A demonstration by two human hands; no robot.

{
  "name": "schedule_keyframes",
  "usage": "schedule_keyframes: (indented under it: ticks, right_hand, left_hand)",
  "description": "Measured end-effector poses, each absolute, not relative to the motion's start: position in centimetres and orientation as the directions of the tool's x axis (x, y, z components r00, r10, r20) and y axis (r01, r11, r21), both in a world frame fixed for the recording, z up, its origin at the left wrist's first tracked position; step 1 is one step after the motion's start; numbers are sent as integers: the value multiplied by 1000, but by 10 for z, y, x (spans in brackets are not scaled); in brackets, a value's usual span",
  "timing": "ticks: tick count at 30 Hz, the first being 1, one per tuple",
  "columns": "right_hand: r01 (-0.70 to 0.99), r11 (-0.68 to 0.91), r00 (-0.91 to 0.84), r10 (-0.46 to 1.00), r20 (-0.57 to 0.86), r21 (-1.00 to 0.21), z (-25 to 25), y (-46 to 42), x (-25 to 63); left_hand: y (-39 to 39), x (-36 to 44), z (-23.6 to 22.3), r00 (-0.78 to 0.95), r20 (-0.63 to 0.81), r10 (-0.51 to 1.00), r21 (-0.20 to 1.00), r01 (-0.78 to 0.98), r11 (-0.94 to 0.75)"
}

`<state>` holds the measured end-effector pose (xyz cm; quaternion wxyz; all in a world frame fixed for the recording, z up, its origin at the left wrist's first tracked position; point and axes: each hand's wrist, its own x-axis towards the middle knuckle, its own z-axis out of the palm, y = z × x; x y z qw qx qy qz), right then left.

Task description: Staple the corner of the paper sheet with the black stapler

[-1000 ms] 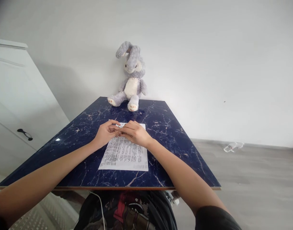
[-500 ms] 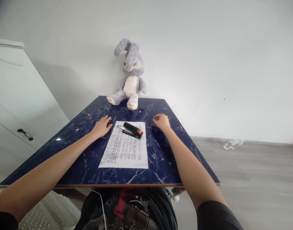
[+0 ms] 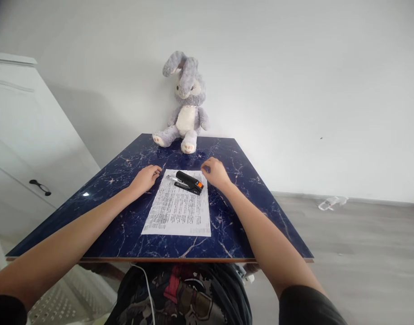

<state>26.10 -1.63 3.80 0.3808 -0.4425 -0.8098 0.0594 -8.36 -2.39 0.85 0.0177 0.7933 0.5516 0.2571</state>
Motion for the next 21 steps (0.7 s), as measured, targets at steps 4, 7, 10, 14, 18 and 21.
schedule_keyframes:
  ticks: [4, 7, 10, 14, 18, 21]
  right_hand:
    - [496, 734, -491, 678, 548, -464, 39, -39, 227]
    - [541, 722, -568, 692, 445, -432, 31, -48, 215]
    - [565, 701, -590, 712, 380, -435, 24, -49, 212]
    - [531, 720, -607, 691, 391, -447, 22, -48, 212]
    - [534, 723, -609, 688, 395, -437, 24, -48, 212]
    - [536, 722, -614, 689, 384, -438, 24, -48, 212]
  left_hand:
    - [-33, -72, 15, 300, 529, 794, 424, 717, -553]
    - [-44, -62, 19, 395, 576, 716, 404, 623, -669]
    - [-50, -54, 17, 468, 547, 694, 394, 588, -707]
    - [-50, -49, 11, 525, 486, 699, 408, 571, -713]
    - [-48, -46, 11, 543, 478, 690, 384, 578, -720]
    - [-47, -45, 12, 526, 483, 700, 388, 588, -709]
